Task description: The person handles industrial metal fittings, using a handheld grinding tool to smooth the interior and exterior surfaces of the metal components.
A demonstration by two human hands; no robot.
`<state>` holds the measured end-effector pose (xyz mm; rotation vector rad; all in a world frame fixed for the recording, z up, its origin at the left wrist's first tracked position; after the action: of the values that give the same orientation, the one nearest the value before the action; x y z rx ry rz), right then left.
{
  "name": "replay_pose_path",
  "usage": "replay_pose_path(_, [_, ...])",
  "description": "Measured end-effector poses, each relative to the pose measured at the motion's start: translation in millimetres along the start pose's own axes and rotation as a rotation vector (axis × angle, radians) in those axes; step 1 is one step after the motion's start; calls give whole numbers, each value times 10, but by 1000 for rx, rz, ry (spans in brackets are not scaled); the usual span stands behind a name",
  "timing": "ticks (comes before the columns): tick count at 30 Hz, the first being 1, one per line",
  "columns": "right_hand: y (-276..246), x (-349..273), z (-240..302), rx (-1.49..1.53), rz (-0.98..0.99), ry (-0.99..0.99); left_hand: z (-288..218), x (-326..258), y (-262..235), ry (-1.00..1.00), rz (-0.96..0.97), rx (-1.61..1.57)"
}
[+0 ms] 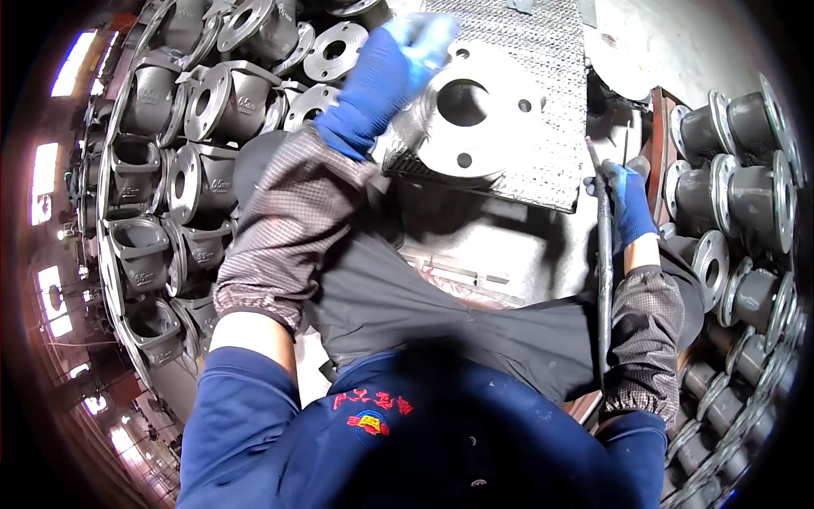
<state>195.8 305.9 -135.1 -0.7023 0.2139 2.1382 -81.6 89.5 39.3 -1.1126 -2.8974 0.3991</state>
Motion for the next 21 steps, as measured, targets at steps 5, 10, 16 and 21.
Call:
replay_pose_path(5, [-59, 485, -10, -842, 39, -535, 819, 201, -680, -121, -96, 257])
replay_pose_path(10, [523, -250, 821, -335, 56, -590, 1012, 372, -161, -150, 146, 206])
replay_pose_path(16, [816, -553, 1037, -408, 119, -625, 633, 64, 86, -275, 189, 151])
replay_pose_path(21, [579, -538, 910, -486, 61, -738, 87, -181, 472, -2, 253, 246])
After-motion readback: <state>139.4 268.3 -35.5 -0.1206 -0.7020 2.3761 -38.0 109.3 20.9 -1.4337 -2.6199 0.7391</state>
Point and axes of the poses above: each hand's wrist, its own x-axis towards the middle knuckle, its own y-axis out of the palm, z = x × y, the point moved 8 cm from there along x, towards the middle knuckle, and after that the axes turned 8 degrees about -y, right-handed, at the moved point
